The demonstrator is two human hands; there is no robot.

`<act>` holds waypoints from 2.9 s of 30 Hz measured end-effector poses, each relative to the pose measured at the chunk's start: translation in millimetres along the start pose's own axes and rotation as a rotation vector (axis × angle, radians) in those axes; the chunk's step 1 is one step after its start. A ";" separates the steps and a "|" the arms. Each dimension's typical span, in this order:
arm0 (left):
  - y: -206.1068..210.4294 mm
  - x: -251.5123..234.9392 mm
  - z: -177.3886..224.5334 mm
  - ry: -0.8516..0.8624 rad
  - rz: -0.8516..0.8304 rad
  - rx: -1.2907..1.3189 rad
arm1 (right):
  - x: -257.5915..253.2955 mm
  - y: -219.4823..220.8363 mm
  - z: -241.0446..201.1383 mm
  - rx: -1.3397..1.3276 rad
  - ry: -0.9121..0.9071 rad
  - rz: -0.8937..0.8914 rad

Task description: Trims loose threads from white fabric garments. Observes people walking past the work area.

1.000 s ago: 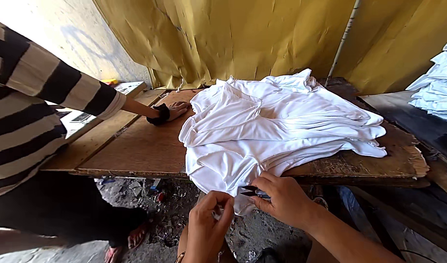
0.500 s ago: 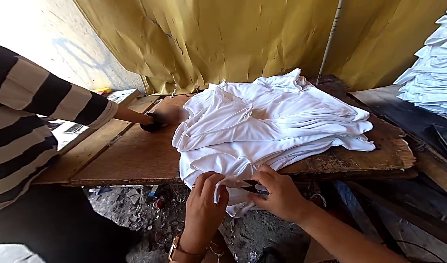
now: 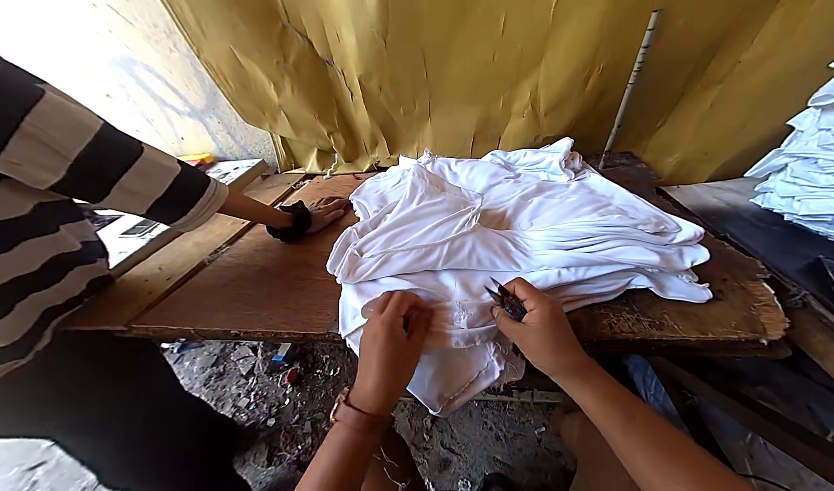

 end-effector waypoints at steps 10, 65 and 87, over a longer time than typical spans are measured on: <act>29.8 -13.5 17.5 -0.111 -0.254 0.040 | 9.2 16.3 -37.8 0.066 -0.373 -0.081; 5.1 -15.1 14.7 0.137 -0.110 0.131 | 5.8 19.1 -3.9 -0.075 -0.103 -0.274; 0.3 16.9 4.3 -0.023 -0.083 0.439 | 11.5 30.9 -64.3 0.329 -0.407 -0.166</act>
Point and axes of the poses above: each hand's wrist, its own x-axis away from the middle knuckle, its own y-axis out of the palm, z = x × y, the point moved 10 cm from there along -x, towards the middle knuckle, and after that the axes turned 4 degrees about x, right-handed, at the moved point
